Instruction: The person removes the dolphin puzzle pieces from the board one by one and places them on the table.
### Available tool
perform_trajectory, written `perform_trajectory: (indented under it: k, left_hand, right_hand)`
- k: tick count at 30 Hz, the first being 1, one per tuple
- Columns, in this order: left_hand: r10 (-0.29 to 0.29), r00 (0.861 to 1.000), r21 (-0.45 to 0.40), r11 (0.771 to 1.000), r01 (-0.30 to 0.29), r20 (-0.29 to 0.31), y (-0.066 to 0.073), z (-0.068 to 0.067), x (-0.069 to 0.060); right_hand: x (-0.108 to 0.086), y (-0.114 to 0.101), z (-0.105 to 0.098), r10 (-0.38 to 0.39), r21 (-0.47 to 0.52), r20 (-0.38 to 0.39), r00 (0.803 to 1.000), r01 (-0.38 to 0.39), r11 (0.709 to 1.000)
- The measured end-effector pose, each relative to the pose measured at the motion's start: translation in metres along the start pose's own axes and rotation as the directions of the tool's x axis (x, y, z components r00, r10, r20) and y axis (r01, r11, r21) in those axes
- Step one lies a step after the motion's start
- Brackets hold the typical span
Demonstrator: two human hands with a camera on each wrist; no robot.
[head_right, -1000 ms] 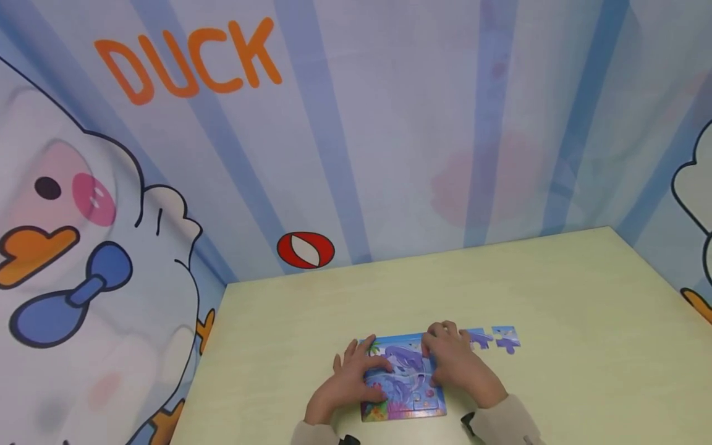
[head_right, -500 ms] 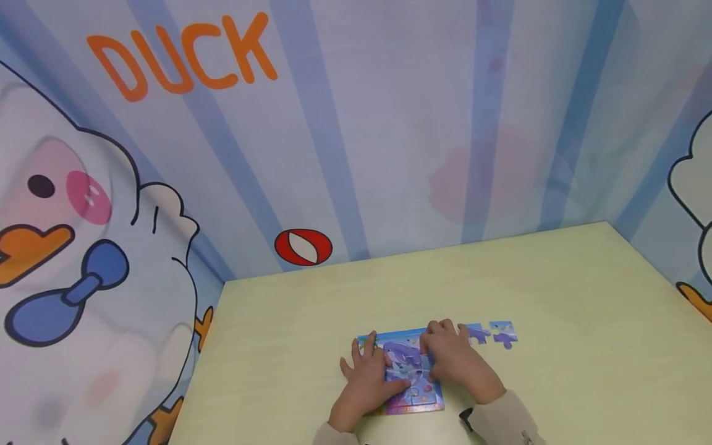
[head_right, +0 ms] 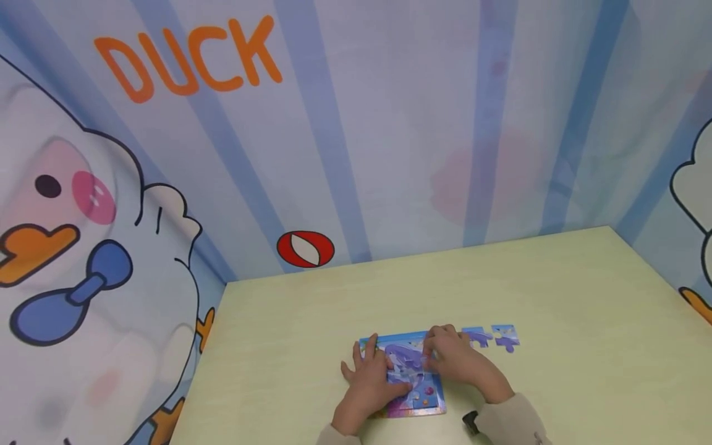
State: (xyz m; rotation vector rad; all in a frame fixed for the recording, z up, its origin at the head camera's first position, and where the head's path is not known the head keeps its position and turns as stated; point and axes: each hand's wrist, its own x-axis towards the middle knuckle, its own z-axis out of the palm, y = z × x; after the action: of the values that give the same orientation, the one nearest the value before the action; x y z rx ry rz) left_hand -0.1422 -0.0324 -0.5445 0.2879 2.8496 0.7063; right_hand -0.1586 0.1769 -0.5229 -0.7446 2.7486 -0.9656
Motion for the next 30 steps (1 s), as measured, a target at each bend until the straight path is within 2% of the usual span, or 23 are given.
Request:
perform_trajectory:
  k: [6, 13, 16, 21, 27, 30]
  left_hand:
    - [-0.017, 1.000, -0.017, 1.000, 0.017, -0.018, 0.002, 0.001, -0.002]
    - [-0.031, 0.999, 0.022, 0.999, 0.032, -0.034, 0.007, 0.005, -0.004]
    - [-0.041, 0.998, 0.047, 0.998, 0.043, -0.042, 0.009, 0.006, -0.004]
    - [-0.040, 0.998, 0.048, 0.998, 0.042, -0.039, 0.010, 0.005, -0.004]
    - [0.001, 1.000, 0.064, 0.998, -0.001, -0.001, 0.007, -0.001, -0.005]
    - [0.035, 0.999, 0.030, 0.999, -0.036, 0.036, 0.000, -0.005, -0.005]
  right_hand:
    - [-0.003, -0.002, -0.004, -0.081, 0.002, -0.004, 0.997, 0.081, 0.997]
    - [-0.002, -0.001, -0.003, -0.080, 0.003, -0.014, 0.997, 0.081, 0.997]
    - [-0.001, 0.000, -0.002, -0.105, 0.016, -0.027, 0.994, 0.106, 0.994]
    - [0.000, -0.002, -0.004, -0.114, 0.034, -0.041, 0.993, 0.115, 0.993]
    - [0.000, -0.003, -0.008, -0.115, 0.071, -0.054, 0.992, 0.119, 0.990]
    - [-0.001, -0.001, -0.012, -0.131, 0.109, -0.068, 0.989, 0.138, 0.984]
